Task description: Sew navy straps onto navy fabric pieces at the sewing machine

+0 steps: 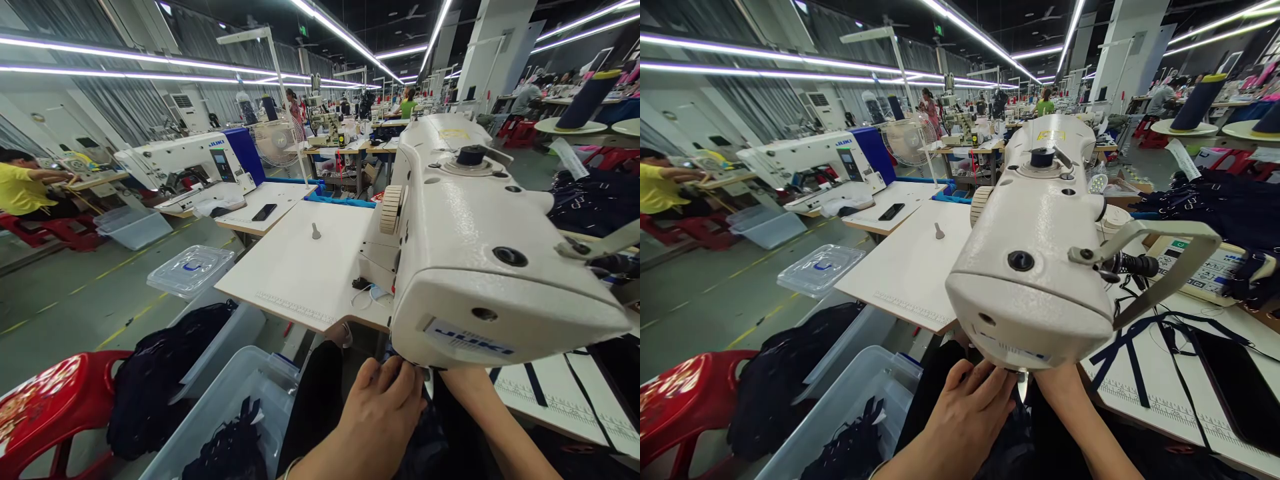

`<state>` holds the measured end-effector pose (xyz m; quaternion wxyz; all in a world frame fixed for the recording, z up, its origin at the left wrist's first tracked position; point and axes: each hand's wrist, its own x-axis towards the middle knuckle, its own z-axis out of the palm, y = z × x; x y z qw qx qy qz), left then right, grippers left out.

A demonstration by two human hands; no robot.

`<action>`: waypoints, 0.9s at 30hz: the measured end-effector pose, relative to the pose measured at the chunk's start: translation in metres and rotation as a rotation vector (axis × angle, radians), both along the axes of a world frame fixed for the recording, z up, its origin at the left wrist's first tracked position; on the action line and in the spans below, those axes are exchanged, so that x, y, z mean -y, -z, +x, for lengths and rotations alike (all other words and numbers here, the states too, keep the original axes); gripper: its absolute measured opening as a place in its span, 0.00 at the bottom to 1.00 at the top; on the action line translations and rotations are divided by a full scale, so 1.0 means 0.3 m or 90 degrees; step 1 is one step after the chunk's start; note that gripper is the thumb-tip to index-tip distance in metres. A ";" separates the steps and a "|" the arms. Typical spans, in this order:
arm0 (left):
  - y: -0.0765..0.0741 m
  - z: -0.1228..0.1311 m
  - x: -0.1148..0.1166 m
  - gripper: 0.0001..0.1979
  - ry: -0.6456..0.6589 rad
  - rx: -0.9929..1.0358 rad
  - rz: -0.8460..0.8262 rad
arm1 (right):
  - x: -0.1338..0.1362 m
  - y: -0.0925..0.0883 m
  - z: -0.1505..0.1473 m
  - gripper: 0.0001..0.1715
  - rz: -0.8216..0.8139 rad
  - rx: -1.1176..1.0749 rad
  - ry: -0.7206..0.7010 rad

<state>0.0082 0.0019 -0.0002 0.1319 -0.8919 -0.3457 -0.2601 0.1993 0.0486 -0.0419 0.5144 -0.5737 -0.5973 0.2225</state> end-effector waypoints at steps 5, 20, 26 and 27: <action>0.002 -0.005 0.001 0.16 -0.005 -0.036 0.003 | -0.012 0.028 0.018 0.16 0.040 0.061 0.004; -0.007 -0.027 0.013 0.25 -0.020 -0.015 -0.031 | -0.025 0.033 0.014 0.16 0.117 0.214 0.000; -0.004 -0.029 0.013 0.24 0.011 -0.002 -0.072 | -0.028 0.046 0.024 0.14 0.091 0.262 0.006; 0.003 -0.027 0.012 0.23 0.015 0.002 -0.075 | -0.027 0.049 0.025 0.14 0.086 0.270 0.008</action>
